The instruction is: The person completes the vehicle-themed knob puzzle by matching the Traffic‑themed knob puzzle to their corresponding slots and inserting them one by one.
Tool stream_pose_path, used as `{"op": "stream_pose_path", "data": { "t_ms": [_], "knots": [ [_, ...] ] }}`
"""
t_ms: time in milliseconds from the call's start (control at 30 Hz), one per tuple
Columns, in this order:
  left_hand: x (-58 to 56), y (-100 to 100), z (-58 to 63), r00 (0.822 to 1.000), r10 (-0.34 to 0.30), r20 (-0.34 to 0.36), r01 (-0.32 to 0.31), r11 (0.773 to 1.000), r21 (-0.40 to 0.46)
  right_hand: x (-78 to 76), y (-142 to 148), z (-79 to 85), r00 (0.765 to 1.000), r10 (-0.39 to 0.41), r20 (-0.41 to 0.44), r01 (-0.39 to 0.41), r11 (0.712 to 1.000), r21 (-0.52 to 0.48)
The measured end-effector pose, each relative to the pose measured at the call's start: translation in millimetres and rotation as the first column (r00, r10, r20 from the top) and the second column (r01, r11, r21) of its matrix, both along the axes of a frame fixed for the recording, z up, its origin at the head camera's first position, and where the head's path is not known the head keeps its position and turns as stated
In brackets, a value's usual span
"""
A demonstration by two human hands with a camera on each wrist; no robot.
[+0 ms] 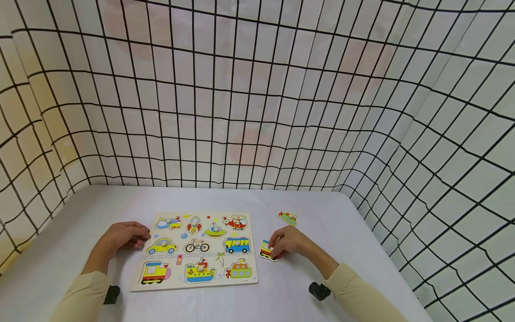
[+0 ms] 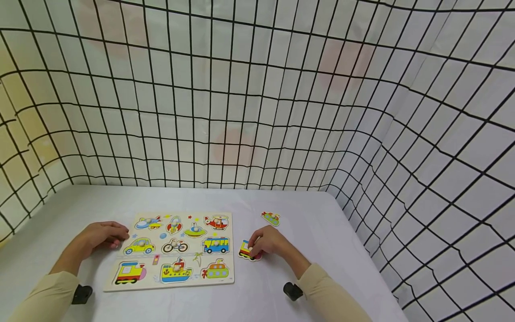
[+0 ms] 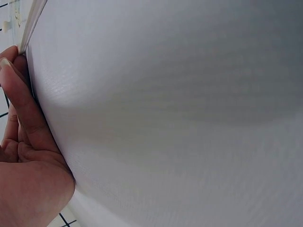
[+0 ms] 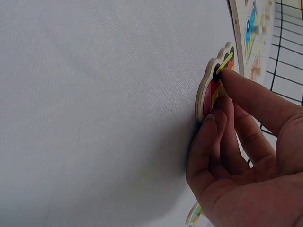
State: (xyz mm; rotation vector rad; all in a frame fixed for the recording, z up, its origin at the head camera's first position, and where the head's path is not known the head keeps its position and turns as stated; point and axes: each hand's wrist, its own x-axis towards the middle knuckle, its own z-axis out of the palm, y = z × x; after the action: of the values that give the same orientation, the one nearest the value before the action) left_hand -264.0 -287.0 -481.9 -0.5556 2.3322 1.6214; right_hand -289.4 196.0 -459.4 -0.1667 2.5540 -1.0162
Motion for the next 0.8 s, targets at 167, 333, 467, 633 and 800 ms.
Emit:
{"op": "stream_pose_path", "data": {
  "t_ms": [167,333,467,633,800],
  "knots": [
    [1.1,1,1.4,1.0,-0.005,0.001,0.005,1.0,-0.003,0.0,0,-0.4,1.0,-0.005,0.004,0.005,1.0,-0.008],
    [1.2,3,3.0,1.0,-0.001,0.0,0.001,1.0,-0.004,-1.0,0,0.1,1.0,-0.007,0.011,0.007,1.0,-0.003],
    [1.7,3,3.8,1.0,0.004,-0.001,-0.004,1.0,-0.001,-2.6,-3,3.2,1.0,0.002,0.009,-0.002,1.0,0.003],
    [1.6,3,3.3,1.0,0.009,-0.001,-0.009,1.0,-0.001,-5.8,-8,11.9,1.0,0.011,0.017,-0.011,1.0,0.004],
    [1.0,2,2.5,1.0,0.008,0.006,-0.008,1.0,-0.007,-8.4,-17,21.0,1.0,0.012,0.015,-0.013,1.0,0.017]
  ]
}}
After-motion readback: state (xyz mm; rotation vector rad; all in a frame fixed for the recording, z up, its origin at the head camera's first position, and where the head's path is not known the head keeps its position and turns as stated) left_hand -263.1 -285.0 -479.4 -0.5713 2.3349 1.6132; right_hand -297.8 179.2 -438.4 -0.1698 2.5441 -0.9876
